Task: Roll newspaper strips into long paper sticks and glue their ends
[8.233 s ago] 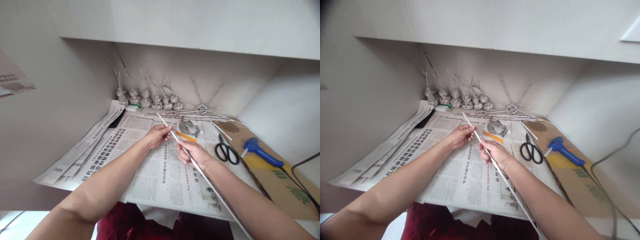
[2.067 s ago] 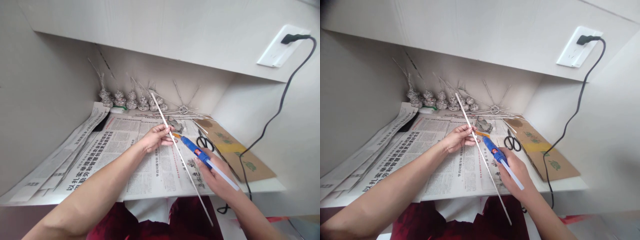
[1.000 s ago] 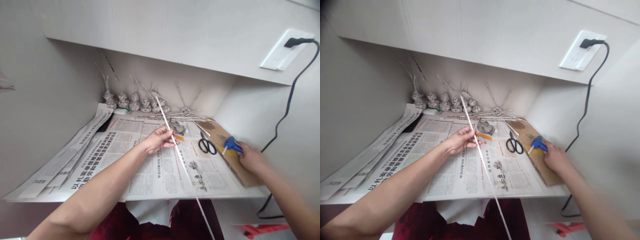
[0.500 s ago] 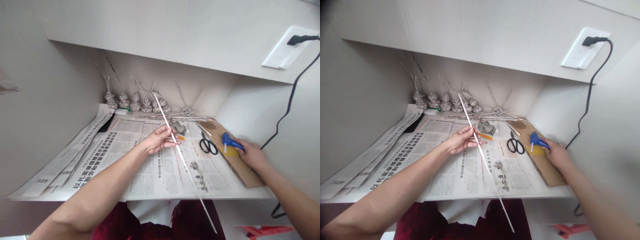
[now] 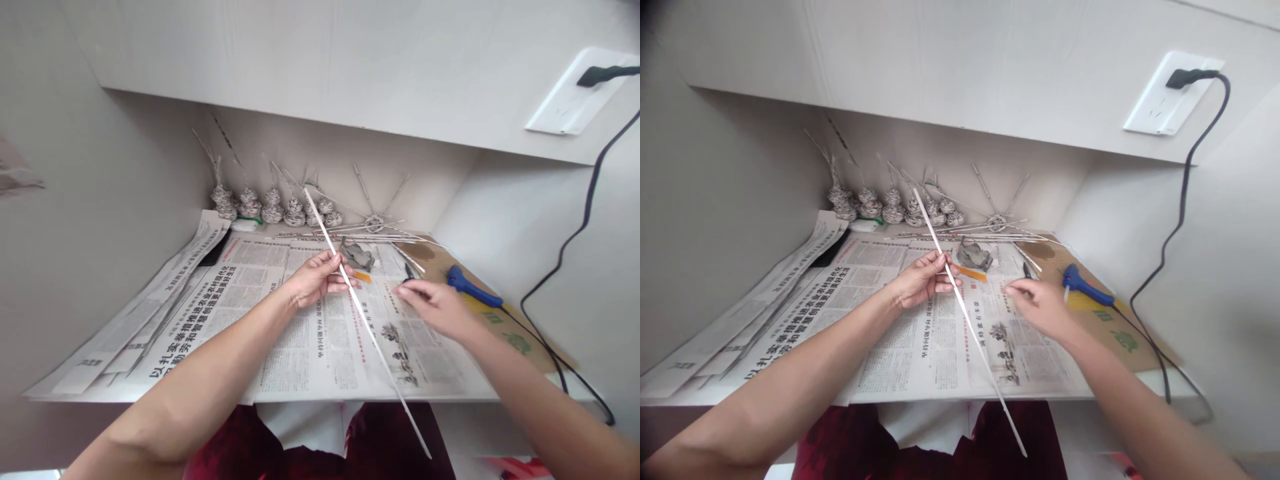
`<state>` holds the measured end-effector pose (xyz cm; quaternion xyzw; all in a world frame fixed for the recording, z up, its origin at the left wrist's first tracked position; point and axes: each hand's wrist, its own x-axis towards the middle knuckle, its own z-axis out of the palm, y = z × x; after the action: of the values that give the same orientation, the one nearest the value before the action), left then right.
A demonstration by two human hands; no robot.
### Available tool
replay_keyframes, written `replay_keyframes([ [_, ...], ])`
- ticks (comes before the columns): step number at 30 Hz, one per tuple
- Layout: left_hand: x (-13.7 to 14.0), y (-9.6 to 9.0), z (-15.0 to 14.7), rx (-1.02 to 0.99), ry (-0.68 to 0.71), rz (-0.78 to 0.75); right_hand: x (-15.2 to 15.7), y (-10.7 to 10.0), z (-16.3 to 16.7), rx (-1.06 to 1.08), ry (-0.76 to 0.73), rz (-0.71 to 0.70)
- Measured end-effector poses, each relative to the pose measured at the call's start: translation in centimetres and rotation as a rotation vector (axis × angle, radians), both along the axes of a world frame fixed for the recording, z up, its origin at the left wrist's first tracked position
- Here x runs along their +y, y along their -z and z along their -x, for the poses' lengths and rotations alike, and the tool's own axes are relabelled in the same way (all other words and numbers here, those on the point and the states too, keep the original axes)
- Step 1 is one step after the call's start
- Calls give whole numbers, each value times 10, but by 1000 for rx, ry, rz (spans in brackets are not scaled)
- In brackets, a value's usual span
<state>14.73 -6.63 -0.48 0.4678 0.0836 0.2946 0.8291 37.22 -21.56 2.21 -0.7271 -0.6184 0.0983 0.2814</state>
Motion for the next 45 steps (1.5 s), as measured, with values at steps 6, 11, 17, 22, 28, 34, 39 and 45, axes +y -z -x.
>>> replay_keyframes([
  [6,9,3,0,-8,-108,29,45,5,70,669,-294,236],
  [11,23,6,1,8,-278,121,78,11,81,704,-257,205],
  [17,29,9,1,93,-342,152,93,36,86,804,-233,119],
  [22,28,10,1,104,-327,190,86,47,84,1076,-253,273],
  [28,25,7,3,120,-276,208,79,43,84,1135,-385,346],
  [34,27,9,2,109,-359,207,79,44,84,816,-355,228],
  [39,28,11,1,84,-379,203,78,46,85,833,-427,263],
  [45,31,13,0,63,-475,247,77,47,86,877,-478,283],
])
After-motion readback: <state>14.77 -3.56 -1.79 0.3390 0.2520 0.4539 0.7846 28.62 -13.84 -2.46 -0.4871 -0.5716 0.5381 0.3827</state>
